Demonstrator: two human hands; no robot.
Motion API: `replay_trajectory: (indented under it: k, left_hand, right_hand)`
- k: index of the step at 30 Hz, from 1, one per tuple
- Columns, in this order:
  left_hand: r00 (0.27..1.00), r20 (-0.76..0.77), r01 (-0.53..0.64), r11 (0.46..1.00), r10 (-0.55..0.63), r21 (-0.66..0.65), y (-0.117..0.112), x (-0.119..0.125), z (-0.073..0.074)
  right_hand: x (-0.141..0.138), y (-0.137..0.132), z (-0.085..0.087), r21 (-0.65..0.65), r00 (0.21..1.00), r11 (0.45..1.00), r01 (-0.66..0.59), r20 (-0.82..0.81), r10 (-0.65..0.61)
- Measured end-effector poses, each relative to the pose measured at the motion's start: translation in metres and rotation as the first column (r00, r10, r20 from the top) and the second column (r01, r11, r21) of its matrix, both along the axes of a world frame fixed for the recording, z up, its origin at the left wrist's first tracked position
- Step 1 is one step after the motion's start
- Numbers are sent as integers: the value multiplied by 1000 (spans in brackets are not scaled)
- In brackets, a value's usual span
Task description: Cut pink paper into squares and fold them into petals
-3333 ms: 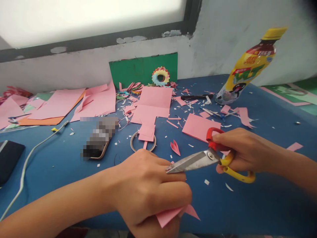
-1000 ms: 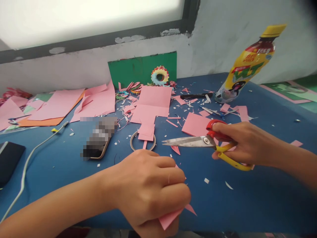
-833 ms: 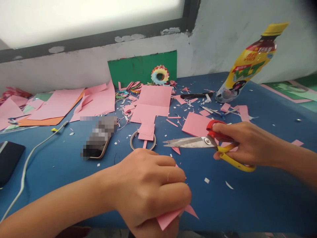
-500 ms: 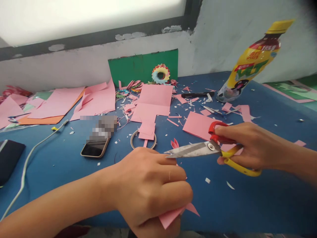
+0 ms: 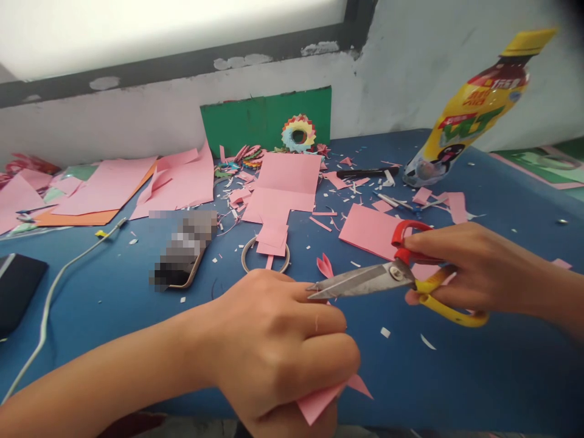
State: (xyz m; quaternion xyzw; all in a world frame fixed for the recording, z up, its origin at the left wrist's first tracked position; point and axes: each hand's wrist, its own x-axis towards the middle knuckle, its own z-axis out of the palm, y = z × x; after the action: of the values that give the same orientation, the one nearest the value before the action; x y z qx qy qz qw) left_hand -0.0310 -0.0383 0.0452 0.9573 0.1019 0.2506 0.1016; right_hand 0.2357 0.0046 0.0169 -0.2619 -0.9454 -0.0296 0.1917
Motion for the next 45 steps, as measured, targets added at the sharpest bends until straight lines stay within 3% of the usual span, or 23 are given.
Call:
replay_trajectory:
  k: [21, 27, 33, 36, 45]
  left_hand:
    - [1000, 4, -16, 1000, 16, -7, -1, 0, 1]
    - [1000, 21, -15, 1000, 16, -18, 0, 0, 0]
    - [1000, 13, -6, 1000, 7, -18, -1, 0, 1]
    - [1000, 14, -10, 1000, 10, 2, -1, 1, 1]
    - [1000, 5, -4, 1000, 4, 3, 0, 1, -1]
  right_hand:
    - [-5, -2, 6, 139, 999, 990, 25, 25, -29]
    - [-2, 0, 3, 115, 999, 992, 48, 20, -50]
    - [4, 0, -3, 8, 993, 994, 113, -27, -113]
    - [4, 1, -5, 26, 990, 990, 139, -19, -138]
    - [2, 0, -3, 22, 997, 997, 76, 9, -76]
